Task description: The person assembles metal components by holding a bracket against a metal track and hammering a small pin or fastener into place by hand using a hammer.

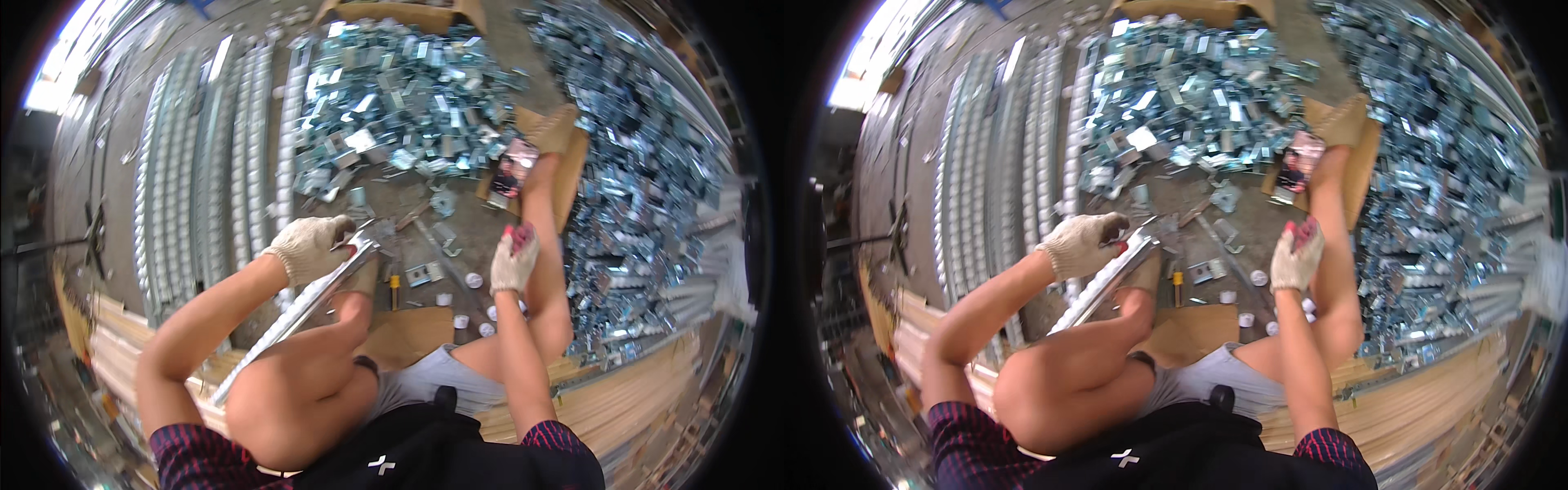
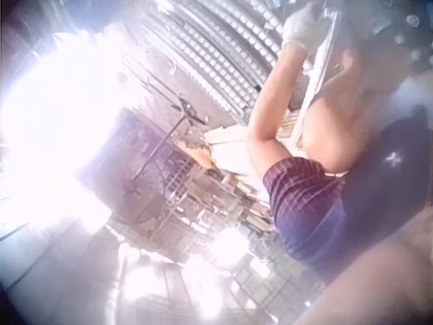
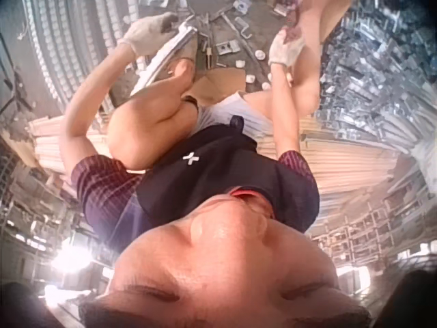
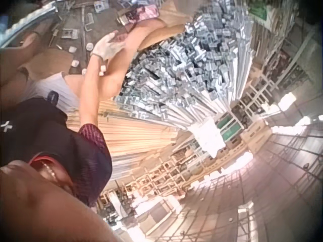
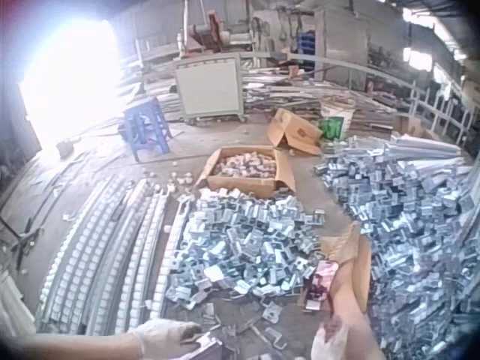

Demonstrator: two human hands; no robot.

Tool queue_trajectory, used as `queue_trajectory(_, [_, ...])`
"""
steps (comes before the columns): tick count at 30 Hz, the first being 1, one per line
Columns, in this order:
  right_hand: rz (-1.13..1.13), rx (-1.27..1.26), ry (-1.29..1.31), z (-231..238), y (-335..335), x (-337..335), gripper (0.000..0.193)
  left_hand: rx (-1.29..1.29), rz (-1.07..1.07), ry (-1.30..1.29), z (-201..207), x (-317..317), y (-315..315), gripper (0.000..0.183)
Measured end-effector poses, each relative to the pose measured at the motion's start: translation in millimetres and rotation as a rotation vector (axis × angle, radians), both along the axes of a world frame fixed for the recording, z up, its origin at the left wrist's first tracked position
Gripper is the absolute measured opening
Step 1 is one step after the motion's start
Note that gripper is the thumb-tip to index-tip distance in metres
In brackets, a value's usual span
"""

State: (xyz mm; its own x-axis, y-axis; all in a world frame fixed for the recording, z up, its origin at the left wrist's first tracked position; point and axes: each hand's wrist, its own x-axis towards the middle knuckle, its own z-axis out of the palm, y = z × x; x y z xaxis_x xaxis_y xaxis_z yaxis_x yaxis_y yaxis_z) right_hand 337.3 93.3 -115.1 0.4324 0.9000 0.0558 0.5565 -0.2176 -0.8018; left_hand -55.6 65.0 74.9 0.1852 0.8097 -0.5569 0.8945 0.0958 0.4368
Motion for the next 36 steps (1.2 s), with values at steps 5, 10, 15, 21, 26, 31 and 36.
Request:
queue_trajectory(5, [0.152, -0.068, 0.09, -28, -74, -3, 0.043, 0.223, 0.458, 0.114, -73, -55, -82, 0.04])
queue_trajectory(10, [0.309, -0.11, -0.006, -19, -79, -22, 0.038, 0.429, 0.92, 0.234, -154, -81, -124, 0.044])
queue_trajectory(15, [0.375, -0.159, -0.165, -6, -71, -30, 0.039, 0.545, 0.93, -0.202, -165, -5, -99, 0.043])
queue_trajectory(21, [0.206, -0.207, -0.13, -8, -48, -25, 0.044, 0.577, 0.609, -0.078, -144, 27, -75, 0.042])
queue_trajectory(26, [0.016, -0.171, -0.176, -6, 9, -15, 0.057, 0.52, 0.517, -0.124, -144, 35, -77, 0.042])
queue_trajectory(31, [-0.128, -0.209, -0.265, -17, 62, -29, 0.066, 0.502, 0.473, -0.081, -146, 34, -83, 0.046])
queue_trajectory(36, [-0.143, -0.376, -0.453, -37, 77, -31, 0.072, 0.487, 0.499, -0.091, -149, 33, -83, 0.052])
